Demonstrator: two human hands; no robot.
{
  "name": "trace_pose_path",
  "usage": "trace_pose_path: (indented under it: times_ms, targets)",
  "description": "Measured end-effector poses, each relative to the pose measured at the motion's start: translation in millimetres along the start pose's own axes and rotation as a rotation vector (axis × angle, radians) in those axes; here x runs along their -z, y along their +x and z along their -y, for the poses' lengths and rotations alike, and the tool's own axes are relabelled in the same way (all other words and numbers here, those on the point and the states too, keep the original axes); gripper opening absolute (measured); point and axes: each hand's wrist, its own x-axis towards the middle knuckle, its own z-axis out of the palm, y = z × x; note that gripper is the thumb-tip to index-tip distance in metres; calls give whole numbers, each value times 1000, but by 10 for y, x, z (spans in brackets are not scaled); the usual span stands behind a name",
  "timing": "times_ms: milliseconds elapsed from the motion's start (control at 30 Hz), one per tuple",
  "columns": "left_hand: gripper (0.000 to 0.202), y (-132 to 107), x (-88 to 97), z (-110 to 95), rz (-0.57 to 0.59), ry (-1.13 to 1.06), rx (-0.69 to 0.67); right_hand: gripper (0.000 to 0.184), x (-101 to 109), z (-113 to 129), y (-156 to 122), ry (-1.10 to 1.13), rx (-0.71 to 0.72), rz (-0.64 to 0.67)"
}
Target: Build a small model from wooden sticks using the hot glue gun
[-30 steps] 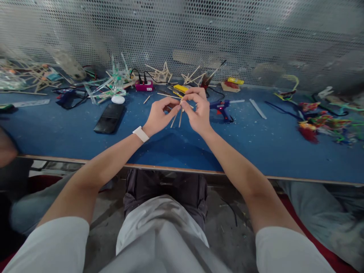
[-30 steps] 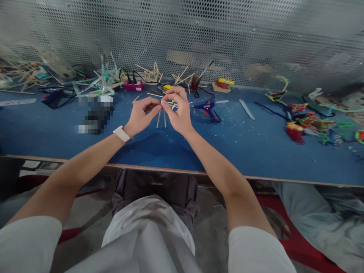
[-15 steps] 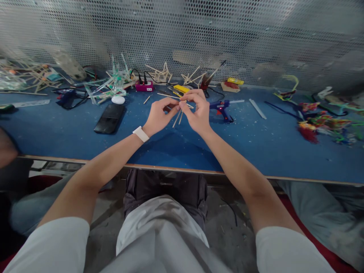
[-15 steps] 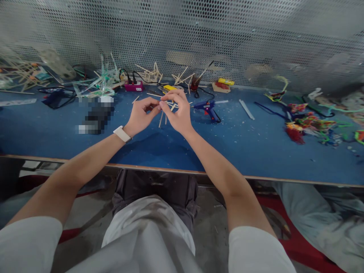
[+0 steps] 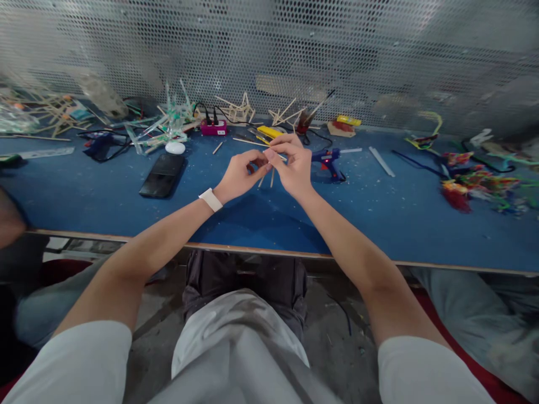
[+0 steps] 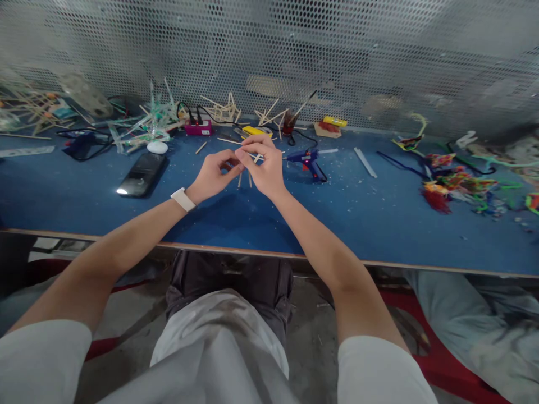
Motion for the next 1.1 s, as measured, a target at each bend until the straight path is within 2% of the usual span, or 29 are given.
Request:
trace_pose_path:
  times_ms: [167, 333, 467, 633, 733, 833, 967, 1033, 1100]
  targets:
    - [20, 2, -8, -4, 7, 2, -44, 57, -5, 0, -2, 7, 16, 22]
    - [21, 1, 2, -3, -17, 4, -90, 60, -6, -6, 11, 30, -2, 20]
    - [23, -5, -6, 20, -15, 5, -76, 61, -14, -1, 4, 47, -32, 53]
    - [19, -8, -4, 23, -19, 6, -89, 58, -34, -40, -33, 70, -3, 75]
    - [12, -8, 10, -28, -16, 22, -71, 59, 40, -18, 14, -4, 12, 68]
    - [12, -8, 20, -78, -5, 43, 7, 59, 265, 102, 181, -187, 19, 14]
    - [14, -5, 11, -66, -11, 44, 52, 39, 782, 281, 456, -445, 20, -46]
    - [15, -1, 4, -32, -28, 32, 47, 31, 1083, 256, 515, -576, 51, -71]
    - [16, 4, 0, 5, -51, 17, 45, 34, 1375, 99, 497, -664, 83, -166]
